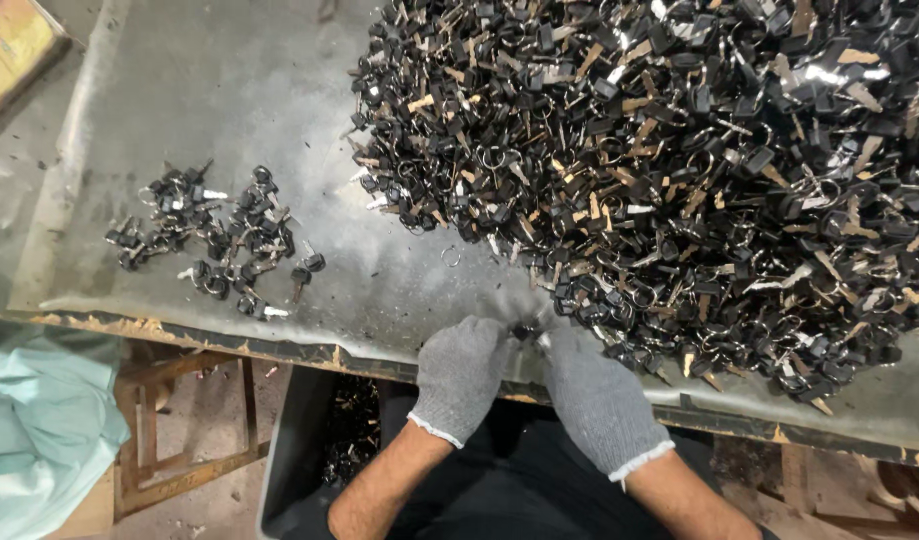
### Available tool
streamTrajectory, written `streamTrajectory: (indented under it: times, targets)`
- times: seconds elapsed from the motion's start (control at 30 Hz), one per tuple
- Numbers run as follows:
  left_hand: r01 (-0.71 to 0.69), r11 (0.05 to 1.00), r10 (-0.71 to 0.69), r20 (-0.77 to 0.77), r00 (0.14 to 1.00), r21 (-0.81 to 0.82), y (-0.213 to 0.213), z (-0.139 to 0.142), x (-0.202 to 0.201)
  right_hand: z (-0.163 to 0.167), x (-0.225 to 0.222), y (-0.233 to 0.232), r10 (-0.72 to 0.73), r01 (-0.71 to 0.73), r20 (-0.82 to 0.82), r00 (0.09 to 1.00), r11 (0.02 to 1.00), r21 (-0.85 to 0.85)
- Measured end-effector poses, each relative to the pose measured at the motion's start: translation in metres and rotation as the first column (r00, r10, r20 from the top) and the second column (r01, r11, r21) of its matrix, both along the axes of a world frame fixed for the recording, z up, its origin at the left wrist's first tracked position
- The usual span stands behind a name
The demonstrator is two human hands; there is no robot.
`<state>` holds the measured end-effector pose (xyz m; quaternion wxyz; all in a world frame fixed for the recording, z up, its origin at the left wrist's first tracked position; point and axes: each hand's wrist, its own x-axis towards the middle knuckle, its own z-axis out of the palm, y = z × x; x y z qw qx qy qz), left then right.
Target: The person, wearing gray work gloves, picks keys one at a time from a large pile of keys on a worn metal table and places selected keys onto a separate sorted group on the left side of the table, repeating this sorting motion throughout the episode.
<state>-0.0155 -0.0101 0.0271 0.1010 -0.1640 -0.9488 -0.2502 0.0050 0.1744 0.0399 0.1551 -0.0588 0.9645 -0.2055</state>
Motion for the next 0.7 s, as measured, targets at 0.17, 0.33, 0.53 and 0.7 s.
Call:
streamTrajectory:
  times: [0.17,0.33,0.53,0.7]
  targets:
    - [0.028,0.999,-0.029,0.029,0.999,0.027,0.001,-0.002,-0.002,0.016,-0.003,-0.014,0.115,-0.091,-0.144,0.983,0.982,0.164]
    - [0.033,0.999,-0.033,0.002,0.999,0.013,0.004,-0.003,0.005,0.026,-0.015,-0.011,0.155,-0.156,-0.123,0.980,0.988,0.000]
    - [0.124,0.992,-0.124,-0.011,0.992,0.003,0.002,0.003,0.004,0.035,-0.016,-0.011,0.023,-0.025,0.031,0.999,0.998,0.065]
    - [0.067,0.998,-0.069,0.236,0.969,0.014,-0.003,0.018,-0.007,0.044,-0.026,0.000,0.128,-0.097,0.242,0.962,0.986,-0.136]
